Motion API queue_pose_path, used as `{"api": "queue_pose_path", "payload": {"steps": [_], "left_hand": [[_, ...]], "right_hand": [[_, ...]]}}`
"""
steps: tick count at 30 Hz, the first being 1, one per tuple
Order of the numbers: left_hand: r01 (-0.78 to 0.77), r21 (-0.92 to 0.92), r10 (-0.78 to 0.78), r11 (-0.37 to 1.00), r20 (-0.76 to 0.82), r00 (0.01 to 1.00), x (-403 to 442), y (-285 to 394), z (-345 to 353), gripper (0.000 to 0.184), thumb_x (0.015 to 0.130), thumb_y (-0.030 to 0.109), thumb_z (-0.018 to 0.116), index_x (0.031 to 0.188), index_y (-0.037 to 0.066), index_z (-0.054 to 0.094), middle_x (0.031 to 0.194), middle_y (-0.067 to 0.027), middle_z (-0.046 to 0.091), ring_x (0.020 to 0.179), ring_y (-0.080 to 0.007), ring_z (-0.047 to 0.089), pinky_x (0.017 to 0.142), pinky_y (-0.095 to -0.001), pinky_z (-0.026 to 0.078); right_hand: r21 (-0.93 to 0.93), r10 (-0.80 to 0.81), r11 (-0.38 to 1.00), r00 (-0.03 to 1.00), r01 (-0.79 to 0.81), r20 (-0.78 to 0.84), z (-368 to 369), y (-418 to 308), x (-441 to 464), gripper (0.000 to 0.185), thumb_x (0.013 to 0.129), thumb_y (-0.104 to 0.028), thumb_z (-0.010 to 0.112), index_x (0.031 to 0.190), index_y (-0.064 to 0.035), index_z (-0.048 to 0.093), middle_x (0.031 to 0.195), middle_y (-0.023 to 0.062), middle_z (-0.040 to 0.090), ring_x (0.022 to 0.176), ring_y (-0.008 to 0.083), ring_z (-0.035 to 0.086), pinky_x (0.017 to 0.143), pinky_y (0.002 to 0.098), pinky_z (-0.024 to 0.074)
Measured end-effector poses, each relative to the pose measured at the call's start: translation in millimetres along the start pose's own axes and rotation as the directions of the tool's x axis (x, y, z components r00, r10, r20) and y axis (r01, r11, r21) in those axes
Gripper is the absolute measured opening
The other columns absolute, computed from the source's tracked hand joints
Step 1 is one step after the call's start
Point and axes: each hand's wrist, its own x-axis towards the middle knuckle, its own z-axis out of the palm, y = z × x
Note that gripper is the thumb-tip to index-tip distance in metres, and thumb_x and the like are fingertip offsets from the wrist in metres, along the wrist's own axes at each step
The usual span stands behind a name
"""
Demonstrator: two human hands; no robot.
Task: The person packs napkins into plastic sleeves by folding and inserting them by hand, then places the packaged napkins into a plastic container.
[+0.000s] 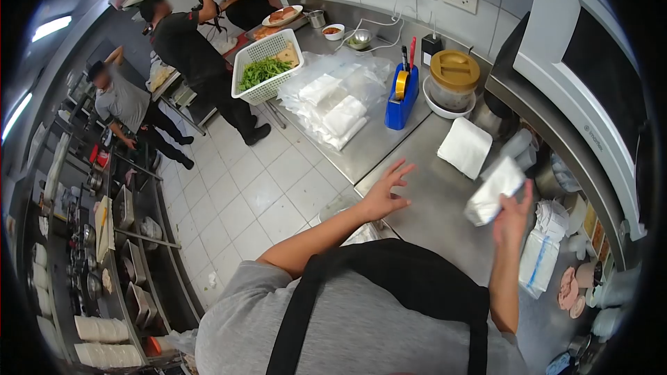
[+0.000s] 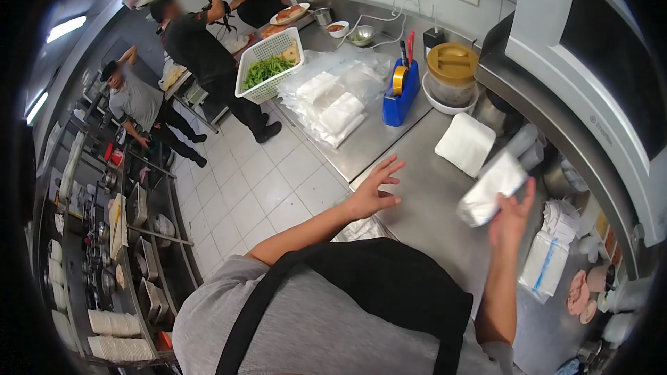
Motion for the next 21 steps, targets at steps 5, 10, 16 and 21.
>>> {"api": "queue_pose_path", "payload": {"steps": [5, 10, 16, 21], "left_hand": [[0.030, -0.031, -0.034, 0.999, -0.127, 0.991, 2, -19, -16, 0.080, 0.075, 0.004, 0.072, 0.144, 0.023, 0.036, 0.153, -0.0119, 0.015, 0.117, -0.0271, 0.049, 0.084, -0.0364, 0.054], [0.067, -0.090, -0.087, 0.994, -0.236, 0.968, 3, -46, -34, 0.078, 0.076, 0.007, 0.073, 0.143, 0.023, 0.037, 0.150, -0.0158, 0.020, 0.119, -0.0293, 0.049, 0.085, -0.0359, 0.054], [0.115, -0.164, -0.139, 0.980, -0.142, 0.980, -18, -55, -17, 0.084, 0.073, 0.014, 0.076, 0.145, 0.016, 0.032, 0.144, -0.0164, 0.032, 0.121, -0.0293, 0.046, 0.089, -0.0380, 0.051], [-0.155, 0.237, 0.188, 0.959, -0.123, 0.974, -36, -25, -38, 0.099, 0.071, 0.015, 0.081, 0.149, 0.019, 0.021, 0.147, -0.0096, 0.031, 0.127, -0.0268, 0.041, 0.097, -0.0443, 0.044]], "right_hand": [[-0.165, 0.052, 0.984, 0.994, -0.068, -0.100, -61, -10, 26, 0.083, 0.082, 0.004, 0.059, 0.150, -0.0172, 0.017, 0.117, 0.0145, 0.056, 0.107, 0.0233, 0.057, 0.095, 0.0359, 0.0461], [-0.777, 0.021, 0.554, 0.938, -0.299, -0.346, -135, 71, 58, 0.086, 0.079, -0.014, 0.070, 0.149, -0.0131, 0.021, 0.118, 0.0155, 0.059, 0.109, 0.0267, 0.057, 0.096, 0.0364, 0.0443], [-0.857, -0.254, 0.367, 0.925, 0.362, 0.282, -54, 100, 31, 0.088, 0.073, -0.002, 0.070, 0.148, -0.0123, 0.025, 0.132, 0.0188, 0.052, 0.123, 0.0307, 0.050, 0.102, 0.0359, 0.0384], [-0.767, 0.320, 0.549, 0.765, 0.331, 0.559, 62, 99, -27, 0.087, 0.073, 0.006, 0.065, 0.148, -0.0181, 0.028, 0.101, 0.0105, 0.062, 0.098, 0.0232, 0.061, 0.091, 0.0341, 0.0472]]}}
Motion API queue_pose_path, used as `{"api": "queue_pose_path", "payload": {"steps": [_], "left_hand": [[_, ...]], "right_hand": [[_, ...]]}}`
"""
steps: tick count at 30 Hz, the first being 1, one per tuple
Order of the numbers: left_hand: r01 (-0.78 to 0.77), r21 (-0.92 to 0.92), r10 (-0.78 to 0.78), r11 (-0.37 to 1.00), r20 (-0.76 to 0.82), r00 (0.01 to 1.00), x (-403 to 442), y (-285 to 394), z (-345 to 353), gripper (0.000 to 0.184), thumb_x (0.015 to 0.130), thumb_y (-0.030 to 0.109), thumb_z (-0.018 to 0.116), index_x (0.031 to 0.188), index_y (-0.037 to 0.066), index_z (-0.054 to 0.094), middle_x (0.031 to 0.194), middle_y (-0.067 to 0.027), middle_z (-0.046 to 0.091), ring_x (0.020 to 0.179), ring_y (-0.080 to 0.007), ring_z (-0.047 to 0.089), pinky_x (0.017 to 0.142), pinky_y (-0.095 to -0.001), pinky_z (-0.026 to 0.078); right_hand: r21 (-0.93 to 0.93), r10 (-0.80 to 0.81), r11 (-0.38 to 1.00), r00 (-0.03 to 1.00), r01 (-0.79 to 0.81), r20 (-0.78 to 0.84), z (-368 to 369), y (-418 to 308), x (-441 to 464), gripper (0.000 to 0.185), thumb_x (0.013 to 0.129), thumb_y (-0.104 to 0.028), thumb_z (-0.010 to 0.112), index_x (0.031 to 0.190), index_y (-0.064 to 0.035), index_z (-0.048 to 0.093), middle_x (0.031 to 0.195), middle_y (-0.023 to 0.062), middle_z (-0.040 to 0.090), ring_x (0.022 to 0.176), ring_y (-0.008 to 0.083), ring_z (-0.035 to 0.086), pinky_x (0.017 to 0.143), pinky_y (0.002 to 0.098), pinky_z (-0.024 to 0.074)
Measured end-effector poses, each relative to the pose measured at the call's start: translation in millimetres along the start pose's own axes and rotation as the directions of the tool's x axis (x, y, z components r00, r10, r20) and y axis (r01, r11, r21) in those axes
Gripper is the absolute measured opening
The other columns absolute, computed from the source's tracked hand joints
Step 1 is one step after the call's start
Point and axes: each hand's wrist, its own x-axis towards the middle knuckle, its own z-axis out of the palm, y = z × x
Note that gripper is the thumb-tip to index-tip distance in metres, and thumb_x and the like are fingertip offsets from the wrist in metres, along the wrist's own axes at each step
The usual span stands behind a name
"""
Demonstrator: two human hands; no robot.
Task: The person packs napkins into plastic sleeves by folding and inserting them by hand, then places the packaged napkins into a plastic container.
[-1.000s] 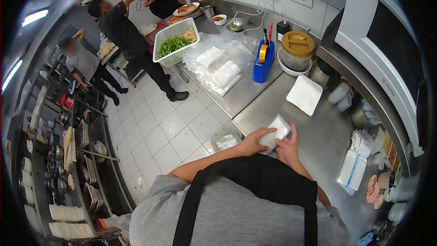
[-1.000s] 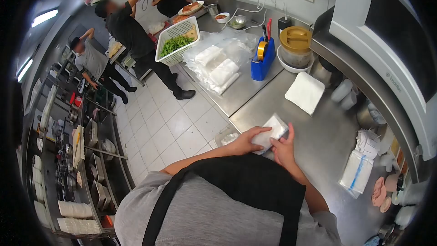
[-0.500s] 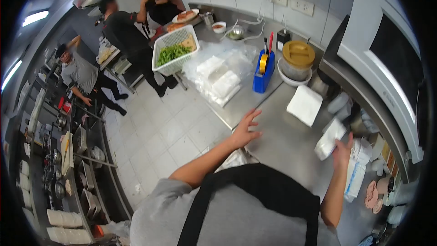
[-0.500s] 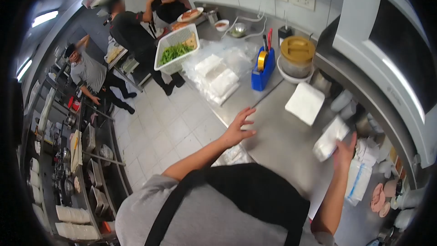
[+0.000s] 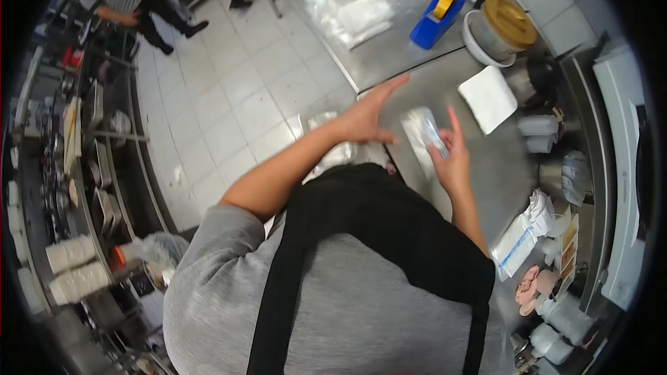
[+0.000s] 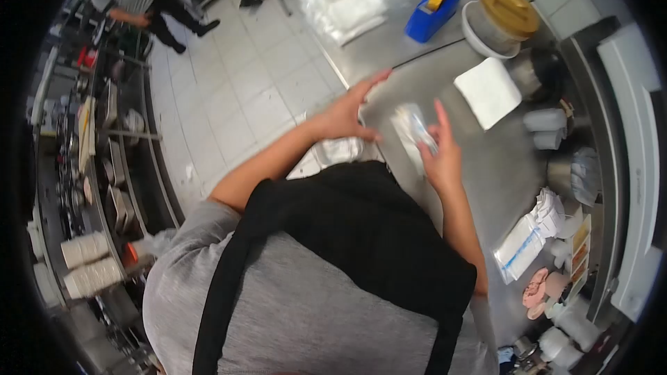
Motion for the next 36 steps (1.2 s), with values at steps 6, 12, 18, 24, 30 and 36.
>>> {"api": "queue_pose_path", "payload": {"steps": [6, 12, 18, 24, 30, 36], "left_hand": [[0.260, -0.689, -0.414, 0.676, -0.064, 0.908, -39, -18, -40, 0.059, 0.079, 0.002, 0.071, 0.131, 0.007, 0.043, 0.107, -0.0071, 0.061, 0.097, -0.0174, 0.061, 0.087, -0.0298, 0.049], [0.261, -0.678, -0.710, 0.687, -0.550, 0.440, -146, -101, -28, 0.025, 0.084, 0.003, 0.065, 0.108, 0.000, 0.056, 0.094, -0.0095, 0.063, 0.083, -0.0165, 0.062, 0.073, -0.0298, 0.053], [0.398, -0.767, -0.857, 0.503, -0.500, 0.119, -217, -209, 23, 0.031, 0.083, 0.001, 0.065, 0.111, 0.002, 0.051, 0.096, -0.0113, 0.061, 0.080, -0.0206, 0.062, 0.066, -0.0348, 0.056], [0.583, -0.803, -0.942, 0.123, -0.279, -0.186, -209, -244, -4, 0.116, 0.073, 0.041, 0.080, 0.149, 0.021, -0.007, 0.152, -0.0228, 0.014, 0.137, -0.0462, 0.020, 0.095, -0.0740, 0.031], [0.617, -0.742, -0.899, 0.262, -0.421, -0.124, -179, -250, -18, 0.090, 0.079, 0.045, 0.072, 0.147, 0.015, 0.022, 0.140, -0.0219, 0.038, 0.117, -0.0403, 0.047, 0.078, -0.0567, 0.050], [0.709, -0.639, -0.882, 0.299, -0.469, -0.051, -206, -258, -3, 0.068, 0.080, 0.042, 0.071, 0.132, 0.005, 0.050, 0.116, -0.0219, 0.059, 0.093, -0.0268, 0.060, 0.080, -0.0381, 0.049]], "right_hand": [[0.170, -0.210, 0.973, 0.912, 0.159, 0.351, 61, -73, 55, 0.086, 0.074, 0.000, 0.070, 0.147, -0.0210, 0.030, 0.102, 0.0110, 0.062, 0.094, 0.0248, 0.061, 0.086, 0.0356, 0.0492], [0.001, -0.385, 0.919, 0.895, 0.395, 0.225, 76, -59, 53, 0.078, 0.074, -0.003, 0.071, 0.143, -0.0146, 0.038, 0.119, 0.0139, 0.057, 0.109, 0.0271, 0.055, 0.094, 0.0382, 0.0437], [-0.135, -0.230, 0.962, 0.971, 0.238, 0.070, 47, 9, 20, 0.062, 0.076, -0.003, 0.069, 0.135, -0.0102, 0.048, 0.114, 0.0134, 0.058, 0.105, 0.0254, 0.056, 0.093, 0.0359, 0.0440], [-0.197, -0.144, 0.970, 0.989, 0.144, 0.014, 27, 23, -9, 0.052, 0.078, 0.000, 0.066, 0.128, -0.0078, 0.054, 0.108, 0.0108, 0.061, 0.096, 0.0193, 0.058, 0.084, 0.0309, 0.0463], [-0.111, -0.013, 0.994, 0.998, 0.020, 0.061, 6, 18, -37, 0.033, 0.080, 0.001, 0.065, 0.113, -0.0043, 0.064, 0.093, 0.0080, 0.065, 0.079, 0.0141, 0.061, 0.072, 0.0256, 0.0488], [-0.121, 0.052, 0.990, 0.980, -0.076, -0.190, -40, 40, -58, 0.028, 0.083, 0.000, 0.065, 0.110, -0.0039, 0.066, 0.093, 0.0081, 0.066, 0.078, 0.0137, 0.062, 0.073, 0.0252, 0.0492]]}}
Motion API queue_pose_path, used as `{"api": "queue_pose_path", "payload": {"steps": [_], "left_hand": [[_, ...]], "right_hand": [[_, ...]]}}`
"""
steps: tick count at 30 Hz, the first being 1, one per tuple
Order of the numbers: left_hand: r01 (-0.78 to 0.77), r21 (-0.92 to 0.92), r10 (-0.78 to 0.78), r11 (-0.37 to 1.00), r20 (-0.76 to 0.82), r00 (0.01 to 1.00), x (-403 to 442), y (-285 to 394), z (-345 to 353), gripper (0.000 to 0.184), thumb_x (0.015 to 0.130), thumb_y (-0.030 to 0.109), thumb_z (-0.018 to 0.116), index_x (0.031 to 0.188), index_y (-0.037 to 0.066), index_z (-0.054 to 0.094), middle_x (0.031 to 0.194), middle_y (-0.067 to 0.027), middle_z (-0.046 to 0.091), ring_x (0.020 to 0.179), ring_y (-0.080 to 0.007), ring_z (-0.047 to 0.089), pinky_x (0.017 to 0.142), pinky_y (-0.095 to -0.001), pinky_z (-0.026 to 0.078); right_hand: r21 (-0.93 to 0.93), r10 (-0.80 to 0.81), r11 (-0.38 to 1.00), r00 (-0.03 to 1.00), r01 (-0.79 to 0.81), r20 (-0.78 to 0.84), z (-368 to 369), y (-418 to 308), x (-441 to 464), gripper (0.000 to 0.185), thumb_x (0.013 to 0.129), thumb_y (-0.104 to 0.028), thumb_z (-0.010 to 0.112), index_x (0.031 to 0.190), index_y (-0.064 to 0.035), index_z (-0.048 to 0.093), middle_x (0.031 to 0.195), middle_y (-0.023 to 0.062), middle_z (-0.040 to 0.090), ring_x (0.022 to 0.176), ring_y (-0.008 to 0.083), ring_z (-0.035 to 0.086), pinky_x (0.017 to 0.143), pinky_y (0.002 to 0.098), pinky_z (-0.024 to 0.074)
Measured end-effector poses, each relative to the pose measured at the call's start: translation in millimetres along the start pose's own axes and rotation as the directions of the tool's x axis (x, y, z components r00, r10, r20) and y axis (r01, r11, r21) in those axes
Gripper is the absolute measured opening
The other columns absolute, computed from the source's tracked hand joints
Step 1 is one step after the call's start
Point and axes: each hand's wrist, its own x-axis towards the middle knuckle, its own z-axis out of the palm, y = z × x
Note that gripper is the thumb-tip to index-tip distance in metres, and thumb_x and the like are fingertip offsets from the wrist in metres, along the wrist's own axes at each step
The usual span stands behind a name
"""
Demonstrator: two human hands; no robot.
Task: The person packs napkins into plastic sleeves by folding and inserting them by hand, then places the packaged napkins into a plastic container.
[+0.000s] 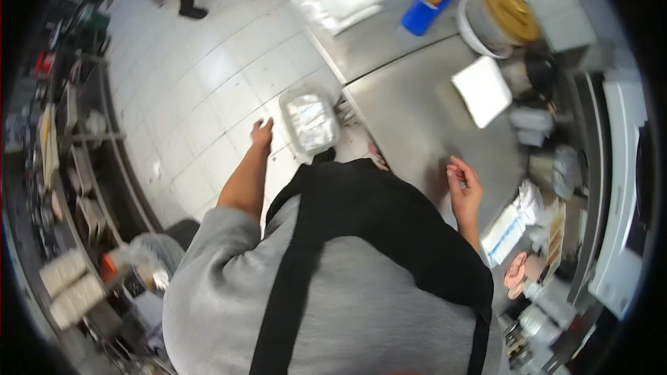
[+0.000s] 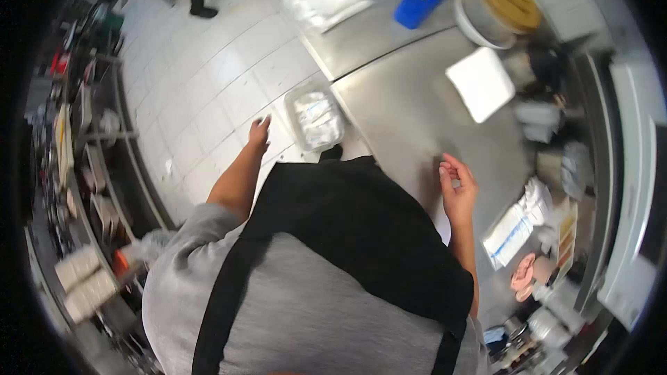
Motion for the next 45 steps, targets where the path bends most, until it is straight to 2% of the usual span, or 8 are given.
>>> {"api": "queue_pose_path", "payload": {"steps": [10, 18, 22, 27, 32, 40, 42, 45], "left_hand": [[-0.350, 0.510, 0.144, 0.786, 0.400, 0.905, 102, -64, -15, 0.061, 0.089, 0.051, 0.055, 0.110, -0.006, 0.062, 0.095, -0.0170, 0.068, 0.089, -0.0264, 0.063, 0.082, -0.0369, 0.048], [-0.437, 0.188, 0.257, 0.879, 0.587, 0.768, 10, 40, 28, 0.041, 0.093, 0.040, 0.057, 0.116, 0.006, 0.057, 0.066, 0.0015, 0.046, 0.045, -0.0070, 0.034, 0.040, -0.0255, 0.029], [-0.745, 0.293, 0.431, 0.599, 0.666, 0.609, 31, 20, 27, 0.051, 0.089, 0.042, 0.061, 0.122, 0.003, 0.056, 0.097, -0.0133, 0.065, 0.080, -0.0235, 0.062, 0.072, -0.0347, 0.050], [-0.744, 0.533, 0.192, 0.403, 0.746, 0.638, 54, 0, 10, 0.054, 0.087, 0.043, 0.063, 0.122, 0.003, 0.056, 0.107, -0.0189, 0.066, 0.093, -0.0282, 0.065, 0.080, -0.0363, 0.051], [-0.714, 0.575, 0.093, 0.399, 0.749, 0.655, 39, 24, 19, 0.055, 0.087, 0.043, 0.064, 0.122, 0.003, 0.056, 0.108, -0.0198, 0.065, 0.094, -0.0288, 0.065, 0.081, -0.0363, 0.051], [-0.730, 0.564, 0.104, 0.387, 0.760, 0.642, 22, 71, 38, 0.056, 0.086, 0.044, 0.065, 0.122, 0.003, 0.057, 0.110, -0.0211, 0.065, 0.097, -0.0297, 0.065, 0.081, -0.0363, 0.051], [-0.739, 0.552, 0.123, 0.385, 0.763, 0.634, 23, 73, 38, 0.056, 0.085, 0.044, 0.065, 0.122, 0.003, 0.057, 0.110, -0.0215, 0.065, 0.097, -0.0299, 0.065, 0.081, -0.0363, 0.051], [-0.791, 0.495, 0.182, 0.361, 0.794, 0.580, 25, 68, 39, 0.056, 0.085, 0.044, 0.066, 0.122, 0.003, 0.057, 0.111, -0.0220, 0.064, 0.098, -0.0302, 0.065, 0.081, -0.0363, 0.051]], "right_hand": [[0.175, 0.036, 0.977, 0.710, 0.124, -0.704, -99, 64, 32, 0.022, 0.085, 0.003, 0.060, 0.104, -0.0051, 0.066, 0.082, 0.0014, 0.056, 0.069, 0.0091, 0.054, 0.066, 0.0223, 0.0472], [-0.044, -0.101, 0.995, 0.816, 0.092, -0.569, -6, 18, 19, 0.017, 0.081, 0.002, 0.061, 0.095, -0.0065, 0.066, 0.080, 0.0062, 0.054, 0.067, 0.0161, 0.053, 0.062, 0.0271, 0.0458], [0.124, -0.375, 0.913, 0.919, 0.389, -0.120, 61, -4, 11, 0.009, 0.082, -0.005, 0.063, 0.091, -0.0068, 0.067, 0.085, 0.0113, 0.060, 0.074, 0.0265, 0.060, 0.064, 0.0348, 0.0492], [0.013, -0.116, 0.991, 0.907, 0.133, -0.404, 23, 15, 23, 0.009, 0.083, -0.008, 0.066, 0.091, -0.0069, 0.067, 0.083, 0.0102, 0.062, 0.071, 0.0256, 0.061, 0.064, 0.0331, 0.0496], [0.171, 0.118, 0.981, 0.412, 0.094, -0.904, -94, 73, 7, 0.010, 0.084, -0.006, 0.065, 0.093, -0.0071, 0.067, 0.081, 0.0037, 0.062, 0.068, 0.0119, 0.056, 0.062, 0.0268, 0.0467], [0.146, 0.108, 0.980, -0.248, -0.138, -0.963, -277, 182, -145, 0.046, 0.076, -0.009, 0.071, 0.119, -0.0044, 0.057, 0.105, 0.0131, 0.059, 0.087, 0.0187, 0.056, 0.078, 0.0318, 0.0474], [0.227, 0.236, 0.892, -0.026, -0.392, -0.971, -320, 203, -183, 0.069, 0.071, -0.012, 0.075, 0.133, -0.0033, 0.046, 0.116, 0.0190, 0.057, 0.097, 0.0258, 0.057, 0.086, 0.0347, 0.0459], [-0.362, -0.294, 0.809, 0.216, -0.463, -0.931, -360, 274, -212, 0.085, 0.068, -0.016, 0.078, 0.142, -0.0036, 0.036, 0.123, 0.0237, 0.054, 0.106, 0.0331, 0.056, 0.094, 0.0374, 0.0435]]}}
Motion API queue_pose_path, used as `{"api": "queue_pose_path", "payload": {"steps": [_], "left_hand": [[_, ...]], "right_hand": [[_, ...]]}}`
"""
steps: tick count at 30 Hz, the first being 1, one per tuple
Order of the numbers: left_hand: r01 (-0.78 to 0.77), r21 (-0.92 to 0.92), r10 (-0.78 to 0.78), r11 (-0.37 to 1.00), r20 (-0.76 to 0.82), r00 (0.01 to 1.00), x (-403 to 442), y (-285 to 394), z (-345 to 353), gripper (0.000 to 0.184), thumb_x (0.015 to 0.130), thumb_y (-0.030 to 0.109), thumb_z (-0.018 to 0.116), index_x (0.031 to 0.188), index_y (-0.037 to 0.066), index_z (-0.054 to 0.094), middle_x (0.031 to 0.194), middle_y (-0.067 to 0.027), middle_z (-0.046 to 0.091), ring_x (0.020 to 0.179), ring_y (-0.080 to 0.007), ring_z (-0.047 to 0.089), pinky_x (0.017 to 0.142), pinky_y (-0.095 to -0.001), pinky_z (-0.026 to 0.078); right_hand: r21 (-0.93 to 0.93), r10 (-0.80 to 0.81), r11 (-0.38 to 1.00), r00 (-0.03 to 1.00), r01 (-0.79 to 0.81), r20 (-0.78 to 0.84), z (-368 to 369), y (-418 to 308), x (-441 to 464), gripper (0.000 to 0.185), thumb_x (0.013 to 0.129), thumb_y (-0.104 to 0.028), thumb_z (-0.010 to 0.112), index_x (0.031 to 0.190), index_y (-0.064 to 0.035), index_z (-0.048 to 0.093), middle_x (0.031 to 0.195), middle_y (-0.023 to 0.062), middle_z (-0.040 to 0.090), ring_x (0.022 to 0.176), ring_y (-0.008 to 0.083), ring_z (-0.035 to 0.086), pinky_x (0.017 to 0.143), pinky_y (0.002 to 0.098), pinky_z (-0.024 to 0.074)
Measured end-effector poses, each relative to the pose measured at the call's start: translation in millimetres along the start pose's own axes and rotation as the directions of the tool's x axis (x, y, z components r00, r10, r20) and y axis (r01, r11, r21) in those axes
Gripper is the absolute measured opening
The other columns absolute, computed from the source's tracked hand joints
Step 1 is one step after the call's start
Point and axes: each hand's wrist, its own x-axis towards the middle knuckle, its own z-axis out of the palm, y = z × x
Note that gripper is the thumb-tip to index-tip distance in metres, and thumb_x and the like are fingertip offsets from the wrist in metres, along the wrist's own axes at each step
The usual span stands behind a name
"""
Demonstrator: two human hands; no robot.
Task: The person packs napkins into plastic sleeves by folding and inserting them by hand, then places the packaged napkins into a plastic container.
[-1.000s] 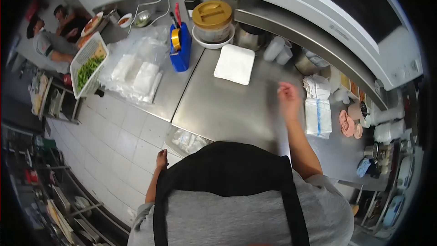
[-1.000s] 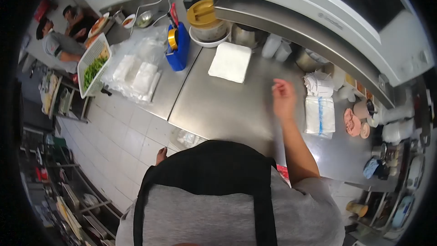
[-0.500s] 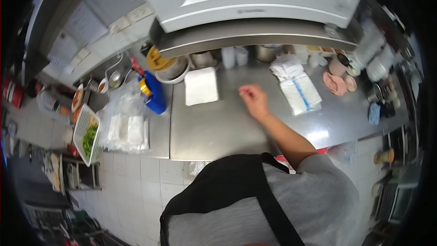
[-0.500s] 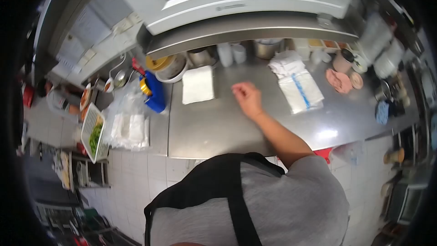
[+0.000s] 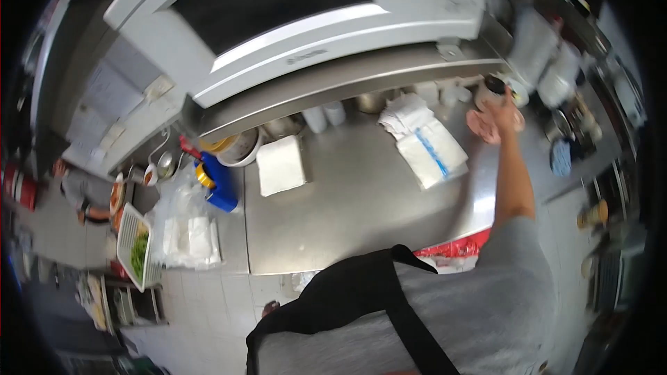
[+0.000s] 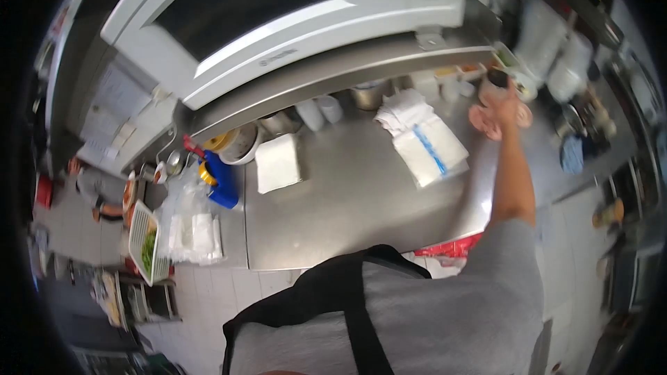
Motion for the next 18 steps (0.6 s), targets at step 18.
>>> {"api": "queue_pose_path", "payload": {"steps": [18], "left_hand": [[0.314, 0.069, -0.319, 0.947, 0.092, 0.943, -148, 33, 118, 0.066, 0.077, 0.054, 0.067, 0.125, 0.010, 0.058, 0.122, -0.0162, 0.061, 0.115, -0.0322, 0.056, 0.098, -0.0393, 0.044]], "right_hand": [[0.888, 0.603, -0.206, 0.661, -0.411, 0.446, 53, -45, 33, 0.064, 0.077, -0.021, 0.074, 0.127, 0.0027, 0.042, 0.120, 0.0172, 0.055, 0.115, 0.0314, 0.051, 0.100, 0.0472, 0.0406]]}}
